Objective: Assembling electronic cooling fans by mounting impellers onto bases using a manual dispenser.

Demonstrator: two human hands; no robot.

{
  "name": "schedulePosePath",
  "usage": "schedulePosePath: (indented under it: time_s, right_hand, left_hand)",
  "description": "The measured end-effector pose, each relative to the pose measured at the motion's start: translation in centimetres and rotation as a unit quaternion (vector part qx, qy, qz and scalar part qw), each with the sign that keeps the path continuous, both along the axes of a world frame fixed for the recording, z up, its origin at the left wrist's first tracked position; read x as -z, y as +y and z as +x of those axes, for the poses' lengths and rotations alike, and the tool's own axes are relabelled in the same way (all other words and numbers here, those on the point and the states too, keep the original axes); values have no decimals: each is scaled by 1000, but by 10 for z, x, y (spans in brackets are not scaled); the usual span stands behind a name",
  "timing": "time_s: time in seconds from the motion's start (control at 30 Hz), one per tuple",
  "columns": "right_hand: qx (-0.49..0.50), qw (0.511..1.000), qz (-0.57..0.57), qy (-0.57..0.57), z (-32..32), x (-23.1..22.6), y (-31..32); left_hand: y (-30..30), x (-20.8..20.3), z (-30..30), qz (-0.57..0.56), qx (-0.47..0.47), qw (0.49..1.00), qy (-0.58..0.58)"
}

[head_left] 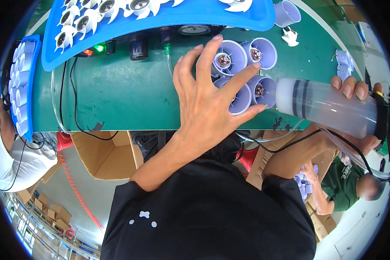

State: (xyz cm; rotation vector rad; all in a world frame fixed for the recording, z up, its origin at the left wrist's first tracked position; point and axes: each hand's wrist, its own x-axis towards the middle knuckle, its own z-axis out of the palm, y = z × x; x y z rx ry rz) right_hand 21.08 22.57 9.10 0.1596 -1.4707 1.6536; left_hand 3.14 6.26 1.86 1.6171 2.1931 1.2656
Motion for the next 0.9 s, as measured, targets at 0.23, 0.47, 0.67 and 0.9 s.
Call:
schedulePosePath:
  time_s: [0.23, 0.47, 0.67, 0.9]
  right_hand:
    - [-7, 1000, 7, 3, -1, 0, 0]
    - [1, 1000, 12, 8, -1, 1, 3]
    - [-9, 1000, 12, 10, 0, -1, 2]
    - [-17, 998, -46, 37, 25, -15, 9]
  left_hand:
    - [0, -1, 1, 2, 0, 1000, -1]
    - [1, 0, 1, 5, -3, 1000, 1]
    - [0, -2, 1, 6, -6, 1000, 4]
    - [1, 0, 2, 1, 2, 1000, -5]
